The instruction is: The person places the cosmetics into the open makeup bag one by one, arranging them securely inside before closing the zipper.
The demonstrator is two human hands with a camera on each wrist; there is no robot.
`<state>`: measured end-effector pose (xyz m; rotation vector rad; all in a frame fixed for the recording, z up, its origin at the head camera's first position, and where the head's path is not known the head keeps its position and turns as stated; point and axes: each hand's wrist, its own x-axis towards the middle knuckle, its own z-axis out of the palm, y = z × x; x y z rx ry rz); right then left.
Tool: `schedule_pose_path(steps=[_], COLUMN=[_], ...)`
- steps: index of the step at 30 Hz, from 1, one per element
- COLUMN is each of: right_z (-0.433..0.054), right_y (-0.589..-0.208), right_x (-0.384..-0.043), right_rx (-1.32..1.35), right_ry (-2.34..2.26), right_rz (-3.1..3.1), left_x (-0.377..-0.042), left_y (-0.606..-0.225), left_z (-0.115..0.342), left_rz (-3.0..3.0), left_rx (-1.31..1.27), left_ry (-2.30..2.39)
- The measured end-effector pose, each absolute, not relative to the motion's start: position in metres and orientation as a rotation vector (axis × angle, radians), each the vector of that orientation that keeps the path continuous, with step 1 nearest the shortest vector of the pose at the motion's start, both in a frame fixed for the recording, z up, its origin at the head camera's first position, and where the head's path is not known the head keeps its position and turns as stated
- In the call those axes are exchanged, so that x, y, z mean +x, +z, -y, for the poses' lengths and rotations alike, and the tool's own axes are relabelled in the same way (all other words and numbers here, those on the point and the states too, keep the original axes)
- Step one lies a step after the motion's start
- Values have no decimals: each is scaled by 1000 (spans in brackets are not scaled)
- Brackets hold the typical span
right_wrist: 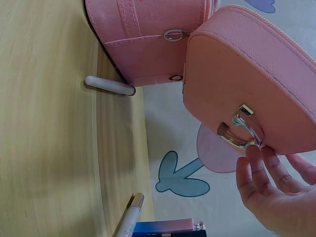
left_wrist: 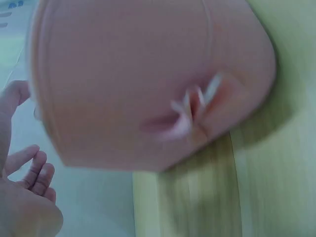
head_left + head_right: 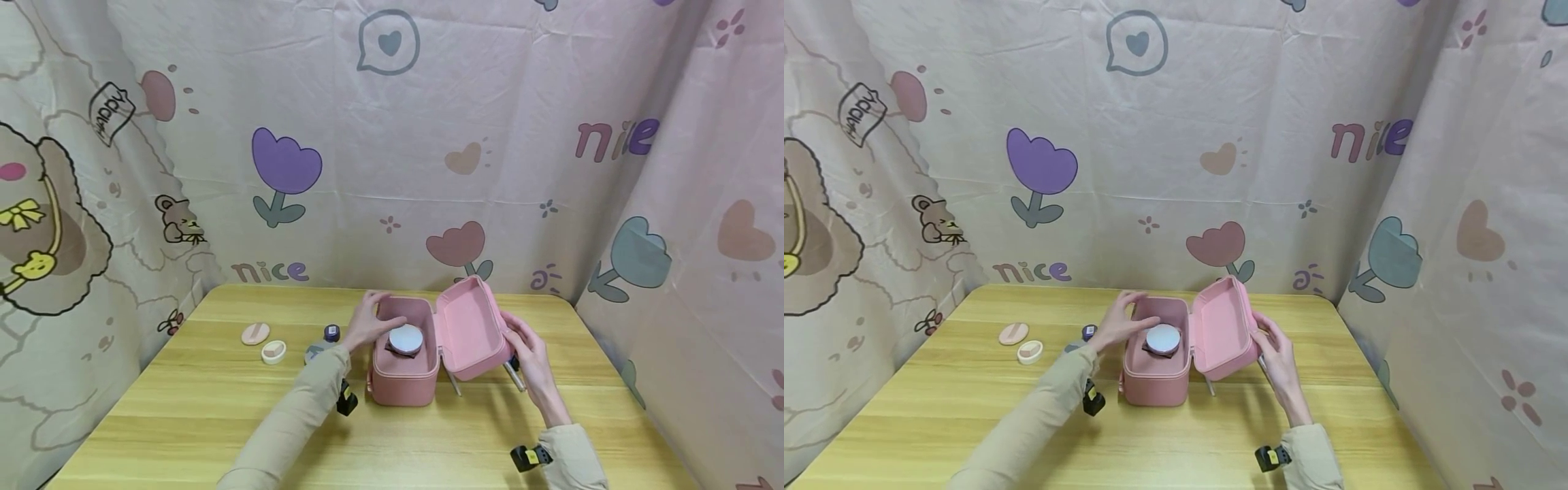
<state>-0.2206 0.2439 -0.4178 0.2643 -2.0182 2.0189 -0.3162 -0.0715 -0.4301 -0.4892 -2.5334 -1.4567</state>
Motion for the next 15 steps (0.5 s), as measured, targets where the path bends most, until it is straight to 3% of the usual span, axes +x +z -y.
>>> schedule_pose_path(steps=[15], right_z=[-245], right_y=[-419], right_x=[-221], right_rx=[252], right_ry=[2036], right_rz=[2013], left_x=[-290], left_y=[-441], left_z=[152], left_rz=[2553], left_rx=[-249], left_ry=[-1483])
